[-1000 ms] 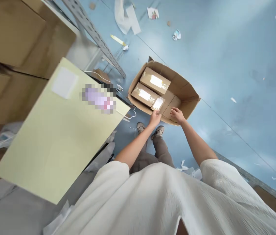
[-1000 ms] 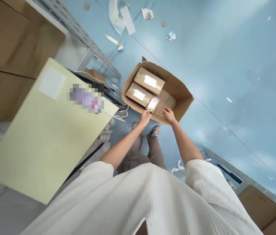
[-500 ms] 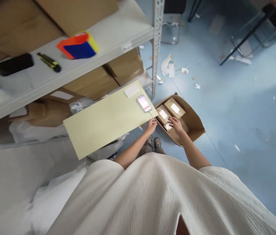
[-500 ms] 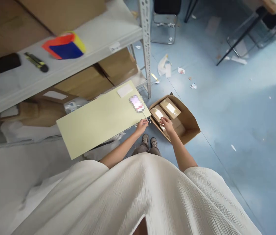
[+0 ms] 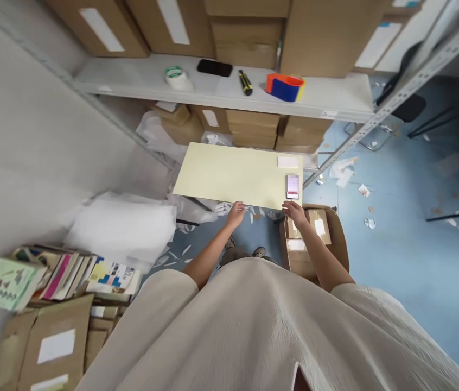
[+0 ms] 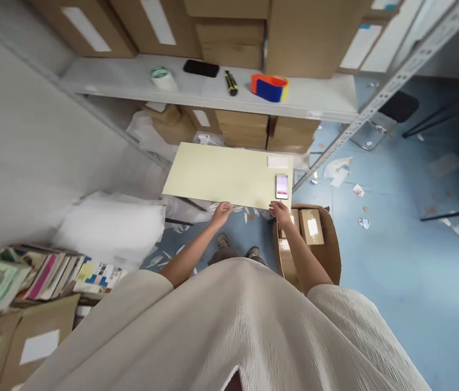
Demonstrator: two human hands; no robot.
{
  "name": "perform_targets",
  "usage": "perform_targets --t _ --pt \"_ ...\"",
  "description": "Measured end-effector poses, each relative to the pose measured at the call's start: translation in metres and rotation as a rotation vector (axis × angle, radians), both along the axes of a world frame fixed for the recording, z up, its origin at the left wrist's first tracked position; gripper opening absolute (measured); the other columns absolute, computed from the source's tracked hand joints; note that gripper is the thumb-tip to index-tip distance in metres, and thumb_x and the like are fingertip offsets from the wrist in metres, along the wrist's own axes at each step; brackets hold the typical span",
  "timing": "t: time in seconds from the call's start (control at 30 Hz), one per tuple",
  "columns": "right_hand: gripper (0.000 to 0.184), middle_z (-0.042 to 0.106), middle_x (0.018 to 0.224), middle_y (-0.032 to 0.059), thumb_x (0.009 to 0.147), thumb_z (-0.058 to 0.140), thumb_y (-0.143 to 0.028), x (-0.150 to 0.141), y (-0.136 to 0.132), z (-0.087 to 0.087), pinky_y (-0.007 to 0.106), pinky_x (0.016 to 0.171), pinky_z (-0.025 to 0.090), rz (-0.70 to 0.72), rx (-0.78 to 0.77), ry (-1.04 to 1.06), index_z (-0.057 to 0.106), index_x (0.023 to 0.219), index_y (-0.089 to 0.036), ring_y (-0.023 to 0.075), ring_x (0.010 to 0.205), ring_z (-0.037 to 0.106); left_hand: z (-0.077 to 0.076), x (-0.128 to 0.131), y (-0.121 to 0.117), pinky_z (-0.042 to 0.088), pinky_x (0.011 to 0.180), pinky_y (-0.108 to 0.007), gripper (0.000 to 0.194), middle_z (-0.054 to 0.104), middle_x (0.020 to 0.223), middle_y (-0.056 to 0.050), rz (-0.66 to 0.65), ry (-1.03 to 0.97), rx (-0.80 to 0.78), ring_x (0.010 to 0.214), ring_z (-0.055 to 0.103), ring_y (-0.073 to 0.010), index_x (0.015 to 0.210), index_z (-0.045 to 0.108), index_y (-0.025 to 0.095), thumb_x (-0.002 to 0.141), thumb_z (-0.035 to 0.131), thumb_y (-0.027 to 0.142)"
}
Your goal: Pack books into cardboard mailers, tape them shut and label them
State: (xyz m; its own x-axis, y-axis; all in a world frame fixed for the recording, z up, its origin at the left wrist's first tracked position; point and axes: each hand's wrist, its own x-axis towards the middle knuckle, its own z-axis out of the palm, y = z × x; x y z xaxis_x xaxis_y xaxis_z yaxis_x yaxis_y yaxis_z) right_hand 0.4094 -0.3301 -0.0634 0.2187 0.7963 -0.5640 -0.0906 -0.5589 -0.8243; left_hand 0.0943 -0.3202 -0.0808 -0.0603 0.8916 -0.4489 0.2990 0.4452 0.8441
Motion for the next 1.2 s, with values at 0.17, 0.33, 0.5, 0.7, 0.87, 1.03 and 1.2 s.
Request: perform_targets --t 0.17,0.33,0.5,0.7,0.87,1.03,1.2 --pt "0.041 0.086 0.116 0.01 0.076 0.091 -0.057 -0.082 0.043 0.008 0.042 0.095 0.062 0.251 0.018 -0.017 0.08 0.102 -0.028 0.0301 0.111 0.081 0.0 -0.074 -0.026 0.063 0.102 -0.043 0.038 0.081 0.129 -0.013 0.256 -0.02 0.023 0.111 0.079 -0.0284 0.13 0.072 0.022 0.092 0.077 0.025" --pt "0.047 0.086 0.116 0.0096 0.073 0.09 -0.062 -0.197 0.069 0.013 0.04 0.095 0.06 0.474 0.058 -0.021 0.08 0.103 -0.028 0.029 0.11 0.08 0.004 -0.161 -0.057 0.063 0.098 -0.039 0.036 0.081 0.126 -0.011 0.449 -0.009 0.039 0.104 0.079 -0.0246 0.129 0.072 0.022 0.093 0.077 0.026" --pt "0.055 0.086 0.115 0.0079 0.069 0.091 -0.068 -0.315 0.069 0.015 0.039 0.094 0.06 0.623 0.069 -0.009 0.079 0.105 -0.028 0.028 0.109 0.08 0.009 -0.25 -0.087 0.063 0.094 -0.037 0.038 0.081 0.122 -0.009 0.579 -0.001 0.048 0.104 0.078 -0.0232 0.129 0.072 0.023 0.091 0.073 0.024" --pt "0.057 0.084 0.102 0.0066 0.067 0.091 -0.073 -0.436 0.06 0.014 0.042 0.09 0.062 0.791 0.07 -0.024 0.075 0.1 -0.029 0.0294 0.103 0.08 0.02 -0.337 -0.129 0.063 0.09 -0.036 0.036 0.078 0.133 -0.012 0.743 -0.059 0.023 0.101 0.077 -0.0221 0.127 0.071 0.024 0.091 0.072 0.022" --pt "0.053 0.085 0.106 0.0086 0.069 0.09 -0.068 -0.524 0.047 0.014 0.041 0.092 0.061 0.978 0.061 -0.026 0.076 0.101 -0.029 0.0296 0.105 0.08 0.028 -0.391 -0.183 0.062 0.103 -0.043 0.037 0.077 0.14 -0.016 0.88 -0.037 0.051 0.12 0.076 -0.0291 0.13 0.072 0.025 0.093 0.073 0.025" --pt "0.05 0.085 0.114 0.0094 0.073 0.089 -0.063 -0.597 0.028 0.012 0.037 0.095 0.059 1.227 0.051 0.018 0.079 0.107 -0.027 0.0261 0.107 0.08 0.019 -0.418 -0.237 0.062 0.106 -0.045 0.039 0.075 0.146 -0.019 1.083 -0.037 0.011 0.126 0.075 -0.0321 0.134 0.072 0.022 0.095 0.071 0.027" --pt "0.041 0.086 0.113 0.0089 0.077 0.088 -0.056 -0.674 0.014 0.013 0.038 0.094 0.06 1.444 0.009 -0.013 0.079 0.104 -0.027 0.026 0.106 0.08 0.012 -0.44 -0.274 0.06 0.114 -0.049 0.036 0.078 0.143 -0.016 1.312 0.005 -0.029 0.134 0.073 -0.0339 0.127 0.075 0.023 0.091 0.072 0.025"
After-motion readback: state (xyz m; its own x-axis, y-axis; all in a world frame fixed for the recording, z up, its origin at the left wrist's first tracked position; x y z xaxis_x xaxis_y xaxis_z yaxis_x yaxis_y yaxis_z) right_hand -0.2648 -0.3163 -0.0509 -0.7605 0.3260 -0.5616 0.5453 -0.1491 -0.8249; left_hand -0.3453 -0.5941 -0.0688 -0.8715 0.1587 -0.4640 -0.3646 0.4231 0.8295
